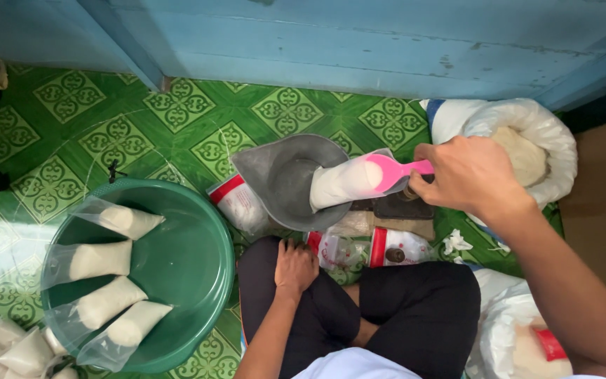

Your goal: Scooping white powder from a large sack into a funnel to fill smaller plastic bags for packaging.

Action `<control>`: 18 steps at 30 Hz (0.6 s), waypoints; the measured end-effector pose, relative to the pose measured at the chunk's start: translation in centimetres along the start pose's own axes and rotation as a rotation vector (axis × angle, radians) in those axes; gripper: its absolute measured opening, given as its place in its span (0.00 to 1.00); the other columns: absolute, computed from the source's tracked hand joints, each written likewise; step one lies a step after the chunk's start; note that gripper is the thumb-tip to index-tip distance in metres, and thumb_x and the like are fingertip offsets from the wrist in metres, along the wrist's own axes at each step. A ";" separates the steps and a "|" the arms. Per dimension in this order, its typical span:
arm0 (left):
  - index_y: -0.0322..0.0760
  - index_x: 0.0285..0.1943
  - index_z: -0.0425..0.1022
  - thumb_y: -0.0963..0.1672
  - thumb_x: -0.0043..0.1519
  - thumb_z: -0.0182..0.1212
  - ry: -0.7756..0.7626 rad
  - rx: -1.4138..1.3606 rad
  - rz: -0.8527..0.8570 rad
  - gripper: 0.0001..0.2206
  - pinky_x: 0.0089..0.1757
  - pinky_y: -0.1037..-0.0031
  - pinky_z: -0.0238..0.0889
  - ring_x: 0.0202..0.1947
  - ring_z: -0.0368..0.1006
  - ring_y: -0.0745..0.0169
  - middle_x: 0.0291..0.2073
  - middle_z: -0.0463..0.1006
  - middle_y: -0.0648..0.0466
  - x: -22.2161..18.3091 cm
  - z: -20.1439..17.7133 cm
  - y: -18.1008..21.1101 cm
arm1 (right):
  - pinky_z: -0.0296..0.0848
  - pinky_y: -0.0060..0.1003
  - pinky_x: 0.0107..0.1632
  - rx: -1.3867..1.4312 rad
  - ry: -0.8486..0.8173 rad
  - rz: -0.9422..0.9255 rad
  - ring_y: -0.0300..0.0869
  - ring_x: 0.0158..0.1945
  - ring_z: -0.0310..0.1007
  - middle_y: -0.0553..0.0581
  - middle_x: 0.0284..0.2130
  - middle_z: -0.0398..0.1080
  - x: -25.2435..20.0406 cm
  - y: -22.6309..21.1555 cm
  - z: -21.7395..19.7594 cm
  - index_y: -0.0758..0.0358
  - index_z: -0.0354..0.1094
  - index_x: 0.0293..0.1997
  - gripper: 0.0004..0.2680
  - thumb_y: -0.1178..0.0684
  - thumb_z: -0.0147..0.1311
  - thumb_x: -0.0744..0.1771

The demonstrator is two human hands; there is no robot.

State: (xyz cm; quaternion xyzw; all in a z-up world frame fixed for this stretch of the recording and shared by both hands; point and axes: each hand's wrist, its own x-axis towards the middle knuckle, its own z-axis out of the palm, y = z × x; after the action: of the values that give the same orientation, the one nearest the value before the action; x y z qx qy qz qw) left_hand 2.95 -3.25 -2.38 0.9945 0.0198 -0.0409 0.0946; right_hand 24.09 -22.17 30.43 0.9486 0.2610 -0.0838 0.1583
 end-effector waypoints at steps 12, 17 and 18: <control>0.39 0.31 0.80 0.49 0.60 0.52 0.013 0.039 0.045 0.14 0.52 0.54 0.56 0.42 0.71 0.45 0.29 0.79 0.50 0.0 -0.1 -0.3 | 0.66 0.43 0.24 -0.092 -0.068 -0.044 0.51 0.24 0.75 0.54 0.16 0.72 -0.6 -0.4 -2.3 0.50 0.71 0.42 0.14 0.39 0.40 0.64; 0.39 0.31 0.80 0.49 0.61 0.52 -0.033 0.034 0.040 0.14 0.53 0.53 0.55 0.44 0.70 0.45 0.29 0.79 0.50 0.1 -0.4 -0.3 | 0.65 0.43 0.24 -0.112 -0.052 -0.046 0.52 0.24 0.75 0.54 0.16 0.72 -0.9 -0.9 -2.5 0.50 0.69 0.34 0.12 0.38 0.40 0.65; 0.39 0.31 0.79 0.49 0.61 0.51 -0.052 0.040 0.038 0.15 0.54 0.53 0.55 0.44 0.70 0.45 0.29 0.79 0.49 0.1 -0.5 -0.2 | 0.64 0.43 0.24 -0.116 -0.054 -0.043 0.52 0.25 0.75 0.53 0.17 0.72 -1.0 -1.0 -2.6 0.50 0.68 0.32 0.12 0.39 0.40 0.65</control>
State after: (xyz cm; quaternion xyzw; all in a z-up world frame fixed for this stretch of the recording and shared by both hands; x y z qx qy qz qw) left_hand 3.04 -2.92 -1.98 0.9949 -0.0025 -0.0653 0.0762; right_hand 22.93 -20.88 32.85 0.9294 0.2814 -0.0977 0.2181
